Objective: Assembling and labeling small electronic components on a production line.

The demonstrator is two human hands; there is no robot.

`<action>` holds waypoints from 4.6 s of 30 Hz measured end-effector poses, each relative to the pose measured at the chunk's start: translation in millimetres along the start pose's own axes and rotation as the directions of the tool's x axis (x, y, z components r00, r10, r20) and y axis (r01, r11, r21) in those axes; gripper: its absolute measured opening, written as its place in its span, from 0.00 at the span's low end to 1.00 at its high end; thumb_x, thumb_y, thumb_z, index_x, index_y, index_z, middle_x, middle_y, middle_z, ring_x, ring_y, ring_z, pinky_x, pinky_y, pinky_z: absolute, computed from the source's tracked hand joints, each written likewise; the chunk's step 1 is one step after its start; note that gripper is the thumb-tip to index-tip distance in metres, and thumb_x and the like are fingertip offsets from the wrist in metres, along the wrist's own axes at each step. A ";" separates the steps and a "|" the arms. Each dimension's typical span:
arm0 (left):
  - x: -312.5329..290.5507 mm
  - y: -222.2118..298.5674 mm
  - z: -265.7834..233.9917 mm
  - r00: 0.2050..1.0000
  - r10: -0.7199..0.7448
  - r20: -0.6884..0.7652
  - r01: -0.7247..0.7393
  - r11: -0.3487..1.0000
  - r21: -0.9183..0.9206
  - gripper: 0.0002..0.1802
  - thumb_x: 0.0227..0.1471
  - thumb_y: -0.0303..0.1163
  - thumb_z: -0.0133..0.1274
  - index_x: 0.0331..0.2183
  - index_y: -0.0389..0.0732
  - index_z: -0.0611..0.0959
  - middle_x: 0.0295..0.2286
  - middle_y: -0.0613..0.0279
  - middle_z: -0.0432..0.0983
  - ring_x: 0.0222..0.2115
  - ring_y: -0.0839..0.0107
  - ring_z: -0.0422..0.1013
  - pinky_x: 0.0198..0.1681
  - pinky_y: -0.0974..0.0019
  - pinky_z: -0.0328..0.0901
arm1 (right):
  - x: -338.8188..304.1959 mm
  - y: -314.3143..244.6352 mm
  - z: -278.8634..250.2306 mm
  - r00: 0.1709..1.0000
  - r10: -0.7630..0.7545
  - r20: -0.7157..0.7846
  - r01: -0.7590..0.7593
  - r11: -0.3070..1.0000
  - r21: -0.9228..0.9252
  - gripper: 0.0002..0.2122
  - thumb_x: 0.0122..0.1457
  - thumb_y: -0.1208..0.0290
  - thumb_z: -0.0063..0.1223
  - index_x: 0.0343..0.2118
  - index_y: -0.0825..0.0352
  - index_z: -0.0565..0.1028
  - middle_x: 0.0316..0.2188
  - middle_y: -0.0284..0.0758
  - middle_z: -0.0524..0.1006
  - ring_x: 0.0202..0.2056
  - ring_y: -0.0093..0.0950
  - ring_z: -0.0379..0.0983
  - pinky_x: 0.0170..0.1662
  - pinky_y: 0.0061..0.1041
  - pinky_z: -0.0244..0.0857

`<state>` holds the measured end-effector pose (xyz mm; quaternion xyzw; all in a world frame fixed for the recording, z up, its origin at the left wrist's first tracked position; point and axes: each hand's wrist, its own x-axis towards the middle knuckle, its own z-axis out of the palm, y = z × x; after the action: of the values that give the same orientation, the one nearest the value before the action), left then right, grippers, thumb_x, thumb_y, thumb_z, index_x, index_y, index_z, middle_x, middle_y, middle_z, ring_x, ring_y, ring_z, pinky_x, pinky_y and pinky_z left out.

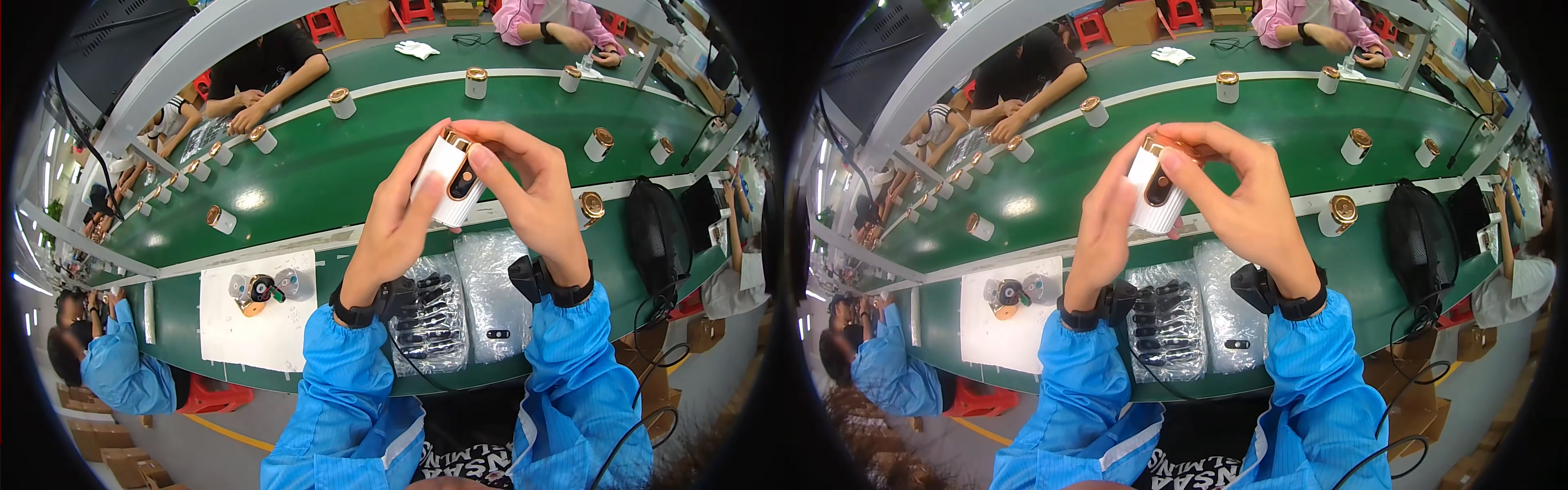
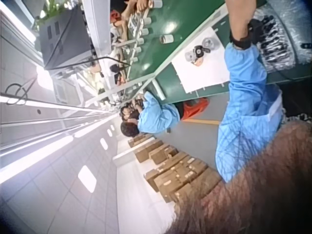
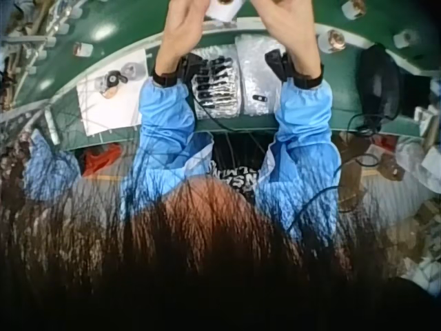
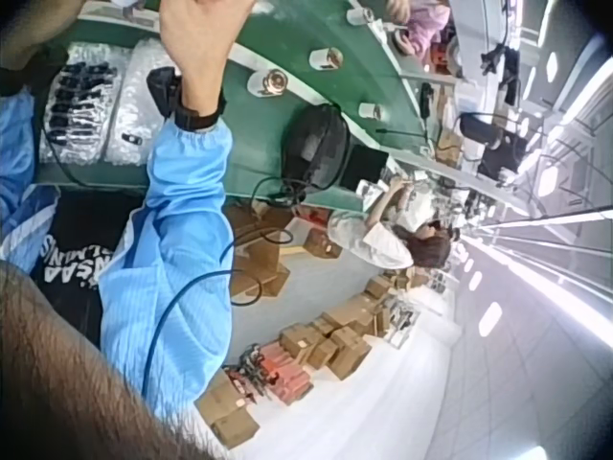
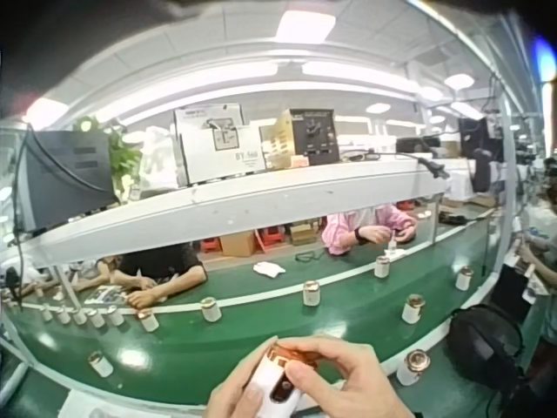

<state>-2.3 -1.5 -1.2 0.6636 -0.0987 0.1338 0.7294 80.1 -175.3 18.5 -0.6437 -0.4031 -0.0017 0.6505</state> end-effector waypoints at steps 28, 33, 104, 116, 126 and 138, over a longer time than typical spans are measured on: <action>-19.3 18.7 -68.3 0.912 0.387 -0.133 -0.226 0.747 0.625 0.50 0.59 0.48 0.63 0.68 0.29 0.59 0.51 0.38 0.68 0.49 0.45 0.74 0.49 0.54 0.71 | 56.2 196.4 18.5 0.908 -0.028 0.418 0.318 0.693 -0.646 0.19 0.68 0.72 0.55 0.61 0.65 0.72 0.58 0.44 0.75 0.59 0.37 0.70 0.60 0.39 0.64; -28.8 34.6 -73.2 0.931 0.334 -0.147 -0.222 0.838 0.498 0.48 0.58 0.44 0.63 0.67 0.28 0.60 0.49 0.38 0.68 0.45 0.46 0.75 0.47 0.51 0.70 | 48.2 214.3 -6.8 0.849 0.003 0.529 0.364 0.721 -0.589 0.22 0.66 0.69 0.58 0.61 0.65 0.71 0.62 0.48 0.70 0.62 0.48 0.67 0.64 0.42 0.60; 5.6 2.0 -33.6 0.986 0.012 -0.166 -0.091 0.872 -0.482 0.31 0.72 0.54 0.39 0.55 0.37 0.78 0.33 0.51 0.80 0.25 0.63 0.76 0.24 0.64 0.72 | -201.8 17.1 -7.9 0.897 0.358 0.260 -0.098 0.734 -0.672 0.11 0.50 0.82 0.67 0.36 0.68 0.78 0.36 0.39 0.77 0.39 0.43 0.74 0.42 0.37 0.70; 3.4 -5.5 13.9 0.997 -0.062 0.037 0.072 0.889 -0.452 0.38 0.73 0.57 0.28 0.61 0.35 0.72 0.36 0.51 0.78 0.28 0.65 0.77 0.51 0.50 0.76 | -123.1 -13.9 -27.4 0.967 -0.207 -0.146 0.065 0.758 -0.649 0.09 0.50 0.87 0.66 0.35 0.71 0.80 0.30 0.39 0.79 0.31 0.37 0.79 0.34 0.29 0.72; -10.9 16.5 17.2 0.995 0.000 0.095 0.055 0.812 -0.582 0.37 0.73 0.56 0.27 0.58 0.34 0.73 0.34 0.50 0.77 0.29 0.64 0.75 0.37 0.62 0.71 | -54.3 -5.9 11.2 0.886 -0.464 -0.016 0.325 0.644 -0.693 0.10 0.53 0.88 0.65 0.39 0.73 0.82 0.32 0.39 0.80 0.31 0.30 0.80 0.33 0.26 0.75; -7.1 21.6 4.0 0.998 -0.038 0.042 0.055 0.829 -0.557 0.37 0.73 0.56 0.26 0.58 0.34 0.73 0.34 0.51 0.77 0.28 0.64 0.75 0.37 0.62 0.72 | -14.9 -38.2 2.9 0.993 -0.064 -0.095 0.058 0.996 -0.066 0.14 0.62 0.89 0.56 0.50 0.73 0.78 0.39 0.33 0.78 0.41 0.21 0.77 0.41 0.25 0.79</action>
<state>-15.8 -4.1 17.3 0.4260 -0.1279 0.0717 0.8928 48.6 -187.0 42.1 -0.6505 -0.3904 -0.0653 0.6482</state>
